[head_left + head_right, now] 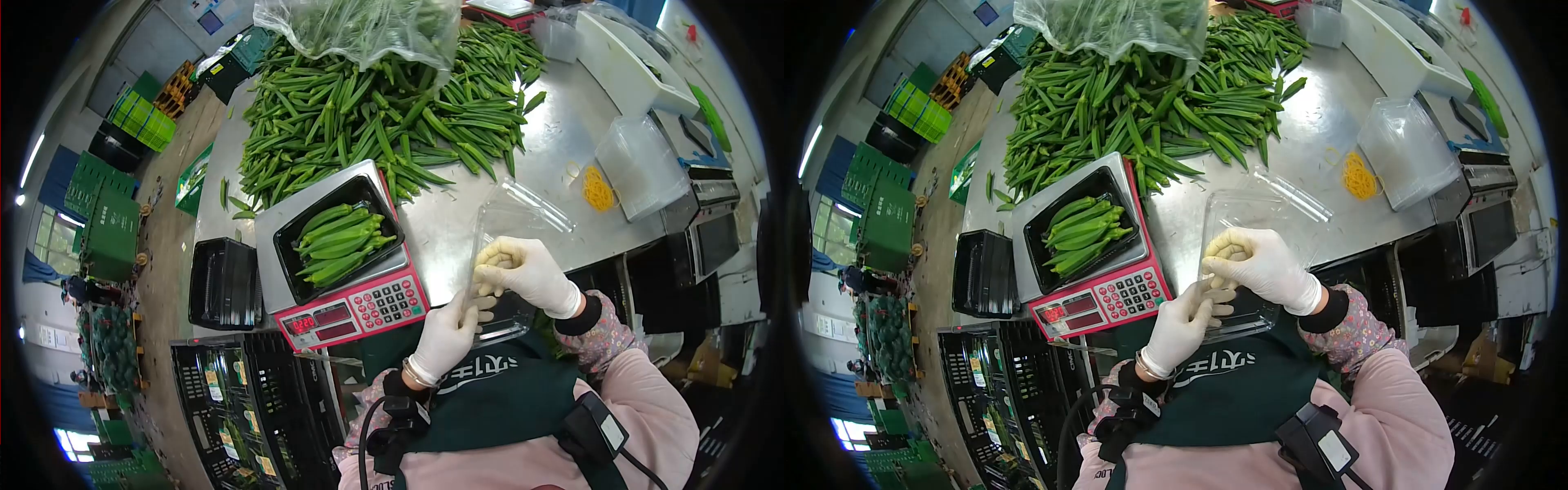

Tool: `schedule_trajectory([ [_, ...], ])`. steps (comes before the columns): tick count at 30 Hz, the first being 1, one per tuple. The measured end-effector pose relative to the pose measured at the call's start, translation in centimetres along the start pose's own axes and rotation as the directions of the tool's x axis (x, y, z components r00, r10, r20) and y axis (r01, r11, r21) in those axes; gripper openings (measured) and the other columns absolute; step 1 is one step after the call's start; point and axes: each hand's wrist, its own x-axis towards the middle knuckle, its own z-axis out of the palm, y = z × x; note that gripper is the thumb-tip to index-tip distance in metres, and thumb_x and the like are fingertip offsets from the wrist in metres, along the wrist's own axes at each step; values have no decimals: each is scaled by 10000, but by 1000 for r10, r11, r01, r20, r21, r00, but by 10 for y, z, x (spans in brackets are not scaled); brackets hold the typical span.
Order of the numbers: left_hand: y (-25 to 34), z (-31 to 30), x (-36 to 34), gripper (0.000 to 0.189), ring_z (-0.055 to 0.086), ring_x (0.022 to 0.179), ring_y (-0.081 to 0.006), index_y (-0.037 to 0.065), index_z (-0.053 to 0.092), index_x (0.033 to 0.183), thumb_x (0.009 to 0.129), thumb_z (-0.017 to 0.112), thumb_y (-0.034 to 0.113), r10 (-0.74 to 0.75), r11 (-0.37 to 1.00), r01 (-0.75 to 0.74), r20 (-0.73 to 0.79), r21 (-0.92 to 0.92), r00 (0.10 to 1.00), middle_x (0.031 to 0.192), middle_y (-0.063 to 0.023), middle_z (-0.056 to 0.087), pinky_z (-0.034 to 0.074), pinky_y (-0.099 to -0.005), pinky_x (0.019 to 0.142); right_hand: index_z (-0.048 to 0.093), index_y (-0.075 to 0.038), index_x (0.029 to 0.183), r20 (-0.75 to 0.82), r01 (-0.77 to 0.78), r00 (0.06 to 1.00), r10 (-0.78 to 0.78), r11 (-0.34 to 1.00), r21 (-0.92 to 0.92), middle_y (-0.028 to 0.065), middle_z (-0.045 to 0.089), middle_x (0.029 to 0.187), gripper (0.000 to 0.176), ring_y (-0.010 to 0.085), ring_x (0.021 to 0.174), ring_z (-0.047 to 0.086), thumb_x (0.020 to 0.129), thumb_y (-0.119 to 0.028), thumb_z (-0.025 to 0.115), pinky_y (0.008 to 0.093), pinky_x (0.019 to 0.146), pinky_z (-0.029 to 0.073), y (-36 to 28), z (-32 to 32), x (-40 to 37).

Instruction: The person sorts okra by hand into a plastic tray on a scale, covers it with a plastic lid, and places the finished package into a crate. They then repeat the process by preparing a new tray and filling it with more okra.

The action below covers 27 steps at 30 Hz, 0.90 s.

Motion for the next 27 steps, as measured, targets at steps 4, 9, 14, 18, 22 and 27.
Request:
schedule_trajectory([
  [4, -11, 5, 1, 354, 722, 1022, -220, -53, 503, 1368, 1032, 458, 47, 101, 953, -90, -24, 291, 995, 1191, -168, 701, 585, -286, 819, 635, 21, 977, -59, 50, 997, -59, 989, -137, 54, 695, 836, 99, 98, 721, 677, 884, -5, 653, 218, 626, 534, 15, -1, 2],
  [9, -14, 5, 3, 429, 730, 954, -207, -69, 542, 1336, 1097, 418, 265, 107, 977, -112, -37, -179, 994, 1130, -159, 722, 579, -281, 783, 641, 17, 900, -185, 66, 979, -81, 994, -90, 66, 707, 762, 84, 82, 686, 670, 826, -24, 646, 234, 637, 544, 10, 5, -4],
  [14, 1, 10, 4, 468, 729, 944, -206, -73, 578, 1301, 1107, 379, 303, 133, 989, -139, -113, -49, 985, 1092, -149, 729, 577, -284, 782, 631, 31, 887, -214, 164, 958, -189, 978, -128, 74, 702, 751, 76, 92, 665, 676, 816, 7, 619, 227, 626, 537, 13, -2, -14],
  [18, 10, 14, 9, 362, 745, 887, -243, -16, 638, 1241, 1079, 450, 246, 259, 959, -219, -244, 178, 935, 1021, -164, 744, 581, -304, 749, 622, 50, 870, -247, 147, 952, -180, 978, -147, 78, 691, 734, 71, 95, 662, 676, 806, 37, 595, 231, 608, 528, 1, -8, -24],
  [22, 16, -3, 24, 307, 756, 874, -213, -17, 652, 1214, 1064, 487, 194, 246, 918, -75, -411, 390, 878, 965, -165, 753, 581, -278, 753, 595, 39, 801, -201, 183, 959, -198, 979, -92, 95, 651, 678, 88, 137, 560, 623, 782, 25, 511, 241, 556, 498, -12, -11, -35],
  [27, 40, -45, 10, 260, 742, 908, -182, -58, 643, 1219, 1025, 527, 72, 383, 924, -303, -526, 235, 760, 1074, -131, 748, 585, -289, 791, 553, -7, 750, -341, 407, 839, -424, 905, -124, 35, 505, 619, 152, 124, 525, 503, 806, -70, 427, 249, 526, 417, -12, -70, -56],
])
